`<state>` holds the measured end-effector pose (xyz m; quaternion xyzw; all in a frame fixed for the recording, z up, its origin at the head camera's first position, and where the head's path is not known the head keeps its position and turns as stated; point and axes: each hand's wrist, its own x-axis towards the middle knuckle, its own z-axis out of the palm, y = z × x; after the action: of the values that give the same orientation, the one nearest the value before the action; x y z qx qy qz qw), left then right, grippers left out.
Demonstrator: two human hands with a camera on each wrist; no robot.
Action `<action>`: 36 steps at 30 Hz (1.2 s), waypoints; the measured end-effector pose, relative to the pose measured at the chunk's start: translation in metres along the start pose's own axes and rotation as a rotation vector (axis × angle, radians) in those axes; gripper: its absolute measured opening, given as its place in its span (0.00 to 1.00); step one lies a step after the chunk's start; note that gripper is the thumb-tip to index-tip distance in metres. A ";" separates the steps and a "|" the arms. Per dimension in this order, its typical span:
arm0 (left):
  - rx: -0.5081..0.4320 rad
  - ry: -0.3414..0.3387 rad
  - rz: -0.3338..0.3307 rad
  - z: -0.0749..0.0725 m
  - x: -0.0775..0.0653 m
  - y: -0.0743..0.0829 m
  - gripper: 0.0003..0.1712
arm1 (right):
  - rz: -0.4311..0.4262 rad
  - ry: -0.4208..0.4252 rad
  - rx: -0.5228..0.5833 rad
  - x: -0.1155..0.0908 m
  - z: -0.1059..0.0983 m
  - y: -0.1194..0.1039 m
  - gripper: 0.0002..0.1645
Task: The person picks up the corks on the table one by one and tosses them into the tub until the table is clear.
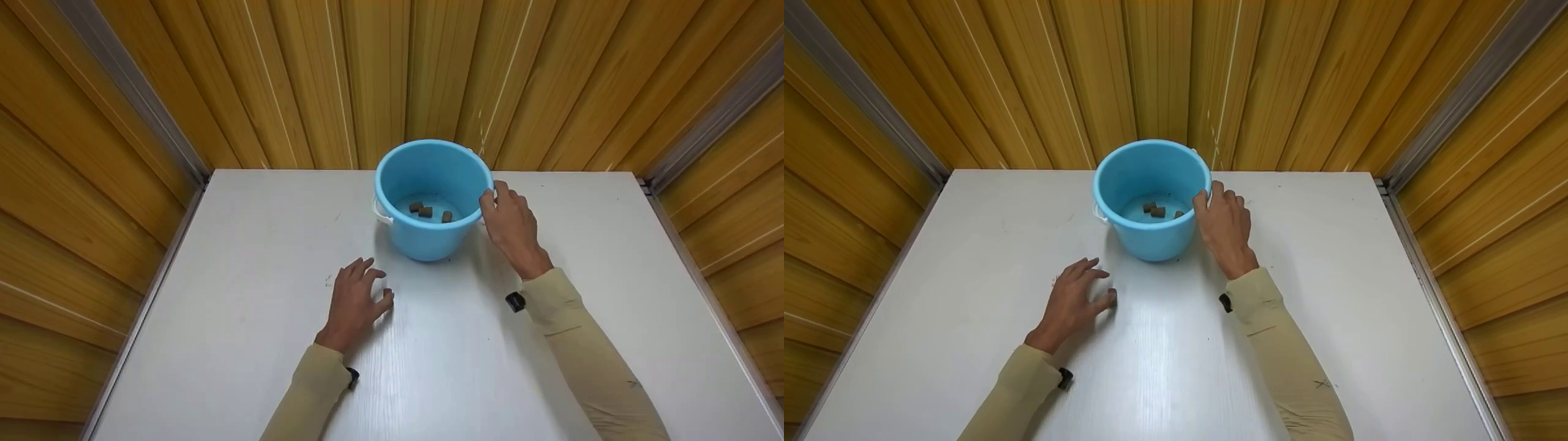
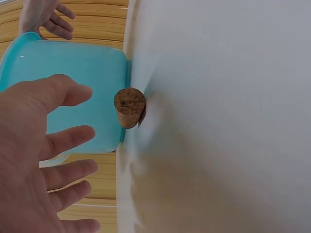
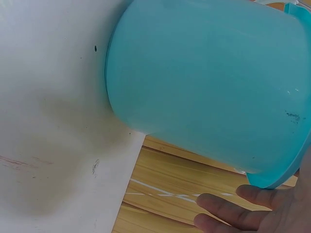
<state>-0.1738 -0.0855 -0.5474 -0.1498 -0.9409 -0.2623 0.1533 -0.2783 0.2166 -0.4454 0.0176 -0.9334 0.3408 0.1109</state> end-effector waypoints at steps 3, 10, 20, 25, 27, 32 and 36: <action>0.011 -0.001 0.012 0.002 -0.003 -0.003 0.14 | -0.002 -0.004 0.004 0.000 0.000 0.000 0.38; 0.014 -0.042 0.010 0.005 -0.008 -0.007 0.14 | 0.002 -0.013 0.008 0.001 0.000 0.000 0.38; -0.024 -0.126 -0.033 0.009 -0.011 -0.009 0.10 | 0.034 -0.030 0.004 -0.001 -0.002 -0.002 0.39; -0.034 -0.127 -0.037 0.011 -0.010 -0.009 0.08 | 0.021 -0.015 0.004 -0.001 -0.002 -0.003 0.38; -0.031 -0.125 -0.039 0.011 -0.010 -0.009 0.08 | 0.008 -0.004 0.003 -0.002 -0.002 -0.002 0.38; -0.017 -0.126 -0.044 0.010 -0.010 -0.008 0.08 | 0.001 -0.003 0.010 -0.001 -0.001 -0.001 0.37; -0.014 -0.126 -0.051 0.011 -0.010 -0.008 0.09 | 0.016 -0.019 0.008 -0.001 -0.001 -0.002 0.38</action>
<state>-0.1704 -0.0886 -0.5632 -0.1431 -0.9503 -0.2626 0.0860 -0.2771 0.2160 -0.4434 0.0137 -0.9331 0.3453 0.0991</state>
